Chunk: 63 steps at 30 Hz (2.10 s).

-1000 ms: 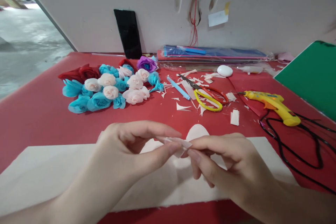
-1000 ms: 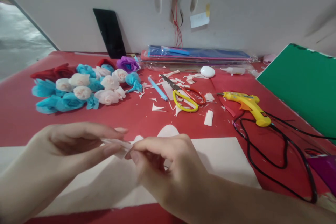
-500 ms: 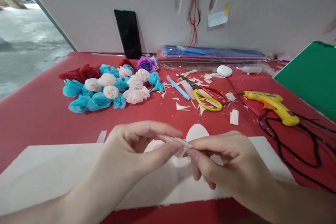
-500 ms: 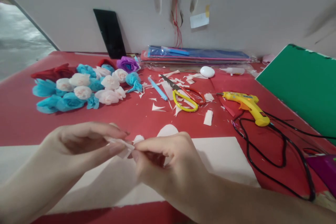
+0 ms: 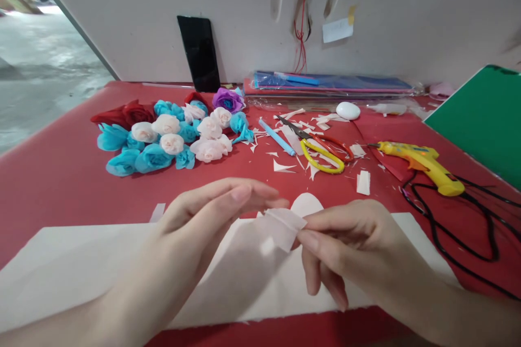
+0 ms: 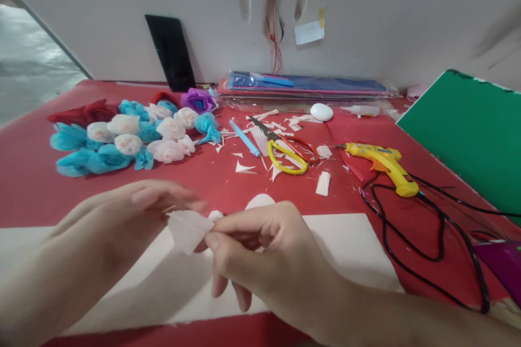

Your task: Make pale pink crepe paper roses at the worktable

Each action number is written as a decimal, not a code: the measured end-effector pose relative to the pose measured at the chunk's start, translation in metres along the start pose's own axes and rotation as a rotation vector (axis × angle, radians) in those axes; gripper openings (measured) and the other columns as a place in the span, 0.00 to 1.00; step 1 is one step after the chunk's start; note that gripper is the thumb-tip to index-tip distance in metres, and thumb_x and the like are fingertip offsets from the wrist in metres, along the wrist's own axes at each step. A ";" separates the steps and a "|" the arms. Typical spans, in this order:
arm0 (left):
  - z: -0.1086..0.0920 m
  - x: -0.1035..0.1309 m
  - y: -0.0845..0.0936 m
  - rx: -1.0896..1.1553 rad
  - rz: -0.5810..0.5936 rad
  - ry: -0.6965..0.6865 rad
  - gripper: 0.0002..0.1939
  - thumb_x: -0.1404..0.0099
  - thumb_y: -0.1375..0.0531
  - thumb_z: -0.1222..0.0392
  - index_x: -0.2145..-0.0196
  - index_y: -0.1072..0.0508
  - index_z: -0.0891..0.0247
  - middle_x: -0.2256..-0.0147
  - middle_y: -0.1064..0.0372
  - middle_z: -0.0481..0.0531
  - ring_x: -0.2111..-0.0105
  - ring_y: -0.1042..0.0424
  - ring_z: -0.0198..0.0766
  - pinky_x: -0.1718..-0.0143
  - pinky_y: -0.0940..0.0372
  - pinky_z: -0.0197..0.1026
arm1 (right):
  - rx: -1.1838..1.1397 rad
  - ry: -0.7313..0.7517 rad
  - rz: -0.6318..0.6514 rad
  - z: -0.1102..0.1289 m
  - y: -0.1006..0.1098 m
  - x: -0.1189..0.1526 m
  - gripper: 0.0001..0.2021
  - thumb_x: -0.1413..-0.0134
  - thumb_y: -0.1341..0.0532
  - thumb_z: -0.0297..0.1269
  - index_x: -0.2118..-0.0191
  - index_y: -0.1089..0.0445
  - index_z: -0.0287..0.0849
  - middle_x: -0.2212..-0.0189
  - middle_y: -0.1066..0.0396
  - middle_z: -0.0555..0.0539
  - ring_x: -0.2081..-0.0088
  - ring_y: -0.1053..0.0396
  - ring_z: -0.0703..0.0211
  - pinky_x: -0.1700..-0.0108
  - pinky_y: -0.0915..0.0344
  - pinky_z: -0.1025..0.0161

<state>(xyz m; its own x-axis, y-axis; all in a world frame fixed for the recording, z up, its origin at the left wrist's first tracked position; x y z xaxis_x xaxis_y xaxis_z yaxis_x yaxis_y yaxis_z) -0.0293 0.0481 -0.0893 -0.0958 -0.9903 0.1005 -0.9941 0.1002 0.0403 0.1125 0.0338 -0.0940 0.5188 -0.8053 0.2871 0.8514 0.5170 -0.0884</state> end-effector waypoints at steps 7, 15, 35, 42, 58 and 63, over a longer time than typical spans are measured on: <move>-0.006 -0.004 -0.027 0.089 0.234 -0.093 0.10 0.43 0.34 0.69 0.75 0.17 0.55 0.70 0.24 0.45 0.71 0.26 0.32 0.68 0.32 0.27 | -0.115 -0.072 0.089 -0.008 -0.007 0.001 0.13 0.41 0.45 0.30 0.76 0.30 0.39 0.81 0.32 0.53 0.85 0.42 0.75 0.84 0.47 0.77; -0.009 -0.004 -0.025 0.113 0.254 -0.155 0.10 0.44 0.32 0.70 0.72 0.15 0.54 0.71 0.24 0.46 0.69 0.26 0.32 0.68 0.31 0.26 | -0.307 -0.186 0.190 -0.019 -0.017 0.005 0.10 0.44 0.42 0.33 0.72 0.27 0.37 0.81 0.29 0.52 0.87 0.41 0.75 0.86 0.45 0.78; -0.016 0.004 -0.033 0.099 0.383 -0.315 0.04 0.38 0.33 0.52 0.67 0.17 0.44 0.74 0.26 0.44 0.67 0.34 0.36 0.60 0.33 0.34 | -0.679 -0.230 0.463 -0.012 -0.046 0.008 0.11 0.42 0.46 0.28 0.71 0.29 0.36 0.87 0.34 0.57 0.89 0.44 0.75 0.83 0.42 0.80; -0.024 0.005 -0.031 0.050 0.341 -0.490 0.07 0.36 0.35 0.52 0.69 0.18 0.53 0.72 0.24 0.47 0.69 0.34 0.35 0.63 0.32 0.36 | -0.849 -0.132 0.507 -0.025 -0.050 0.000 0.15 0.42 0.47 0.36 0.67 0.26 0.32 0.77 0.27 0.47 0.88 0.40 0.73 0.85 0.45 0.74; -0.028 0.011 -0.032 -0.006 0.333 -0.553 0.06 0.39 0.35 0.69 0.70 0.25 0.58 0.73 0.29 0.40 0.70 0.33 0.29 0.59 0.33 0.31 | -0.855 -0.171 0.530 -0.032 -0.048 -0.004 0.08 0.42 0.42 0.30 0.68 0.28 0.32 0.75 0.25 0.45 0.88 0.37 0.72 0.87 0.41 0.75; -0.031 0.013 -0.035 -0.074 0.345 -0.592 0.05 0.37 0.36 0.66 0.69 0.27 0.58 0.73 0.30 0.39 0.70 0.33 0.28 0.58 0.34 0.32 | -0.832 -0.196 0.522 -0.032 -0.047 -0.002 0.06 0.43 0.40 0.30 0.68 0.27 0.33 0.75 0.25 0.46 0.87 0.36 0.72 0.87 0.41 0.76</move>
<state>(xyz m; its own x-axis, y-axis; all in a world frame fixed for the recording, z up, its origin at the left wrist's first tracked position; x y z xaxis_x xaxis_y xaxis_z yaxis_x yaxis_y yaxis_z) 0.0053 0.0348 -0.0588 -0.4382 -0.7841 -0.4395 -0.8979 0.4045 0.1734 0.0741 0.0021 -0.1206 0.8851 -0.4345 0.1669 0.3423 0.3646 -0.8659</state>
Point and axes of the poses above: each hand's wrist, its own x-axis away from the middle knuckle, its own y-axis out of the back of the hand, z = x × y, the point moved 9 cm from there along -x, towards the middle knuckle
